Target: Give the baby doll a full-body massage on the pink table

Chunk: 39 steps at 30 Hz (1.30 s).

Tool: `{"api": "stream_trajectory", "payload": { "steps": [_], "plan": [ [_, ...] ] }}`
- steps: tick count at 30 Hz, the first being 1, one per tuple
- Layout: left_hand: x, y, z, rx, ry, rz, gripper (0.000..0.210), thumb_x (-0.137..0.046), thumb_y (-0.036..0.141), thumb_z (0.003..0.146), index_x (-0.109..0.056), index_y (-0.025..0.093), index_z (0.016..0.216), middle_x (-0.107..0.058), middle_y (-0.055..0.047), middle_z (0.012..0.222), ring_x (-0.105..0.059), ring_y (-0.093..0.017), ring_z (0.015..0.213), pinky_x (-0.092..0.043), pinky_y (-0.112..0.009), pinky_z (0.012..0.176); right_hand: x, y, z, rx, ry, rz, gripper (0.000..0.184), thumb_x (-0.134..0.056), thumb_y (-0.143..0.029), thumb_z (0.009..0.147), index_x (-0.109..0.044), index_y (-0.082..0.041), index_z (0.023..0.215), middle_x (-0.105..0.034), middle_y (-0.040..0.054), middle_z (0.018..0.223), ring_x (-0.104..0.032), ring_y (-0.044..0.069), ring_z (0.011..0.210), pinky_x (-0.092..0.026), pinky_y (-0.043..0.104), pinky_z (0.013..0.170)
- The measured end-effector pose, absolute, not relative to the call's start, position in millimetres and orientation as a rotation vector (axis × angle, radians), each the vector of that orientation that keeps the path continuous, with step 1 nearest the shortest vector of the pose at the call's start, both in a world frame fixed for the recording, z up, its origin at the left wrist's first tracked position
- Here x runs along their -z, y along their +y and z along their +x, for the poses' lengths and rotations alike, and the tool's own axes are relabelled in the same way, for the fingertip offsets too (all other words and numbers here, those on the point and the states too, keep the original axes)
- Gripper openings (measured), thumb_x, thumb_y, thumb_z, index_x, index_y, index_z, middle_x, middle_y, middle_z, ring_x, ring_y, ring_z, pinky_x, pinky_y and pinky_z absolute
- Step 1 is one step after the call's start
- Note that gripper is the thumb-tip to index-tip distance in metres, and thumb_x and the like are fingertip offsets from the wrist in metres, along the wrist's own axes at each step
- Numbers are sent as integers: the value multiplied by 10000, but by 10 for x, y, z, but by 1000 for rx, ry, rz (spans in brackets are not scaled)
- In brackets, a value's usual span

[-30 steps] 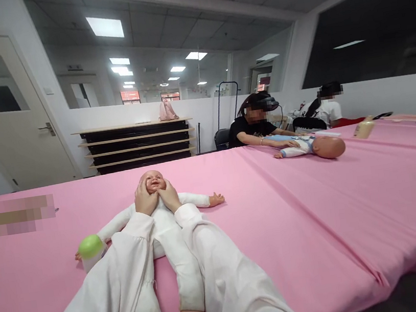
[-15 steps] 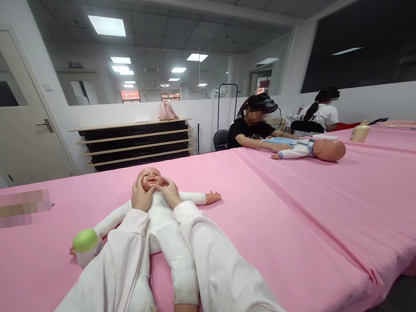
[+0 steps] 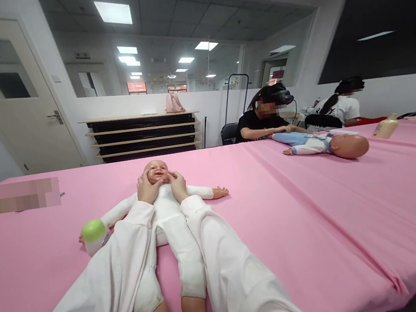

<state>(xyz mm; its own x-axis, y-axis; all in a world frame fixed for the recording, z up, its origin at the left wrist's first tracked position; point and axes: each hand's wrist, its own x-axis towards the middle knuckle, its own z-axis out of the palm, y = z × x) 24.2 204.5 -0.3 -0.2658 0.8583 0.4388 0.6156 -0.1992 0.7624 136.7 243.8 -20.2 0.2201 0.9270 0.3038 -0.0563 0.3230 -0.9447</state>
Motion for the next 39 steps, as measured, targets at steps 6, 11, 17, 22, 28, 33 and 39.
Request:
{"api": "stream_trajectory", "payload": {
  "steps": [6, 11, 17, 22, 28, 33, 39],
  "plan": [
    [-7, 2069, 233, -1446, 1812, 1654, 568, -576, 304, 769, -391, 220, 1299, -396, -109, 1298, -364, -237, 1238, -270, -374, 1071, 203, 2434, 1346, -828, -1290, -937, 426, -611, -373, 677, -549, -131, 1022, -578, 103, 1123, -537, 191, 1044, -402, 328, 947],
    [-11, 2084, 216, -1469, 1777, 1664, 492, -439, 110, 801, -432, 229, 1278, -440, -83, 1270, -388, -193, 1222, -282, -339, 1074, 160, 2386, 1311, -926, -1303, -964, 641, -687, -411, 621, -472, -153, 1167, -473, 106, 1280, -460, 205, 1170, -369, 311, 998],
    [1, 2083, 223, -1481, 1755, 1682, 495, -538, 277, 785, -436, 257, 1269, -425, -72, 1268, -373, -215, 1228, -268, -365, 1081, 148, 2361, 1327, -1000, -1266, -921, 591, -749, -343, 550, -526, -151, 1063, -587, 92, 1137, -558, 188, 1029, -432, 317, 922],
    [3, 2074, 230, -1454, 1776, 1690, 478, -522, 284, 800, -427, 246, 1268, -415, -79, 1268, -378, -214, 1212, -267, -361, 1073, 158, 2357, 1358, -966, -1245, -992, 554, -765, -357, 506, -558, -142, 972, -633, 75, 1003, -580, 178, 938, -448, 311, 868],
    [-14, 2058, 226, -1461, 1763, 1682, 418, -393, 219, 859, -411, 217, 1276, -417, -80, 1276, -367, -185, 1224, -258, -336, 1077, 172, 2403, 1380, -1001, -1214, -928, 424, -716, -311, 562, -601, -146, 935, -640, 61, 1010, -574, 179, 960, -437, 306, 891],
    [-25, 2036, 250, -1421, 1797, 1686, 570, -568, 400, 764, -389, 230, 1278, -389, -99, 1286, -346, -242, 1241, -282, -387, 1052, 191, 2454, 1360, -977, -1171, -980, 286, -532, -336, 742, -609, -162, 955, -639, 60, 1033, -586, 179, 946, -453, 330, 869],
    [-3, 2043, 260, -1430, 1801, 1743, 645, -637, 359, 712, -379, 210, 1283, -392, -103, 1275, -344, -247, 1234, -274, -367, 1057, 150, 2385, 1361, -959, -1237, -1002, 448, -668, -272, 616, -541, -141, 1024, -612, 84, 1072, -571, 179, 972, -435, 309, 891]
  ]
}}
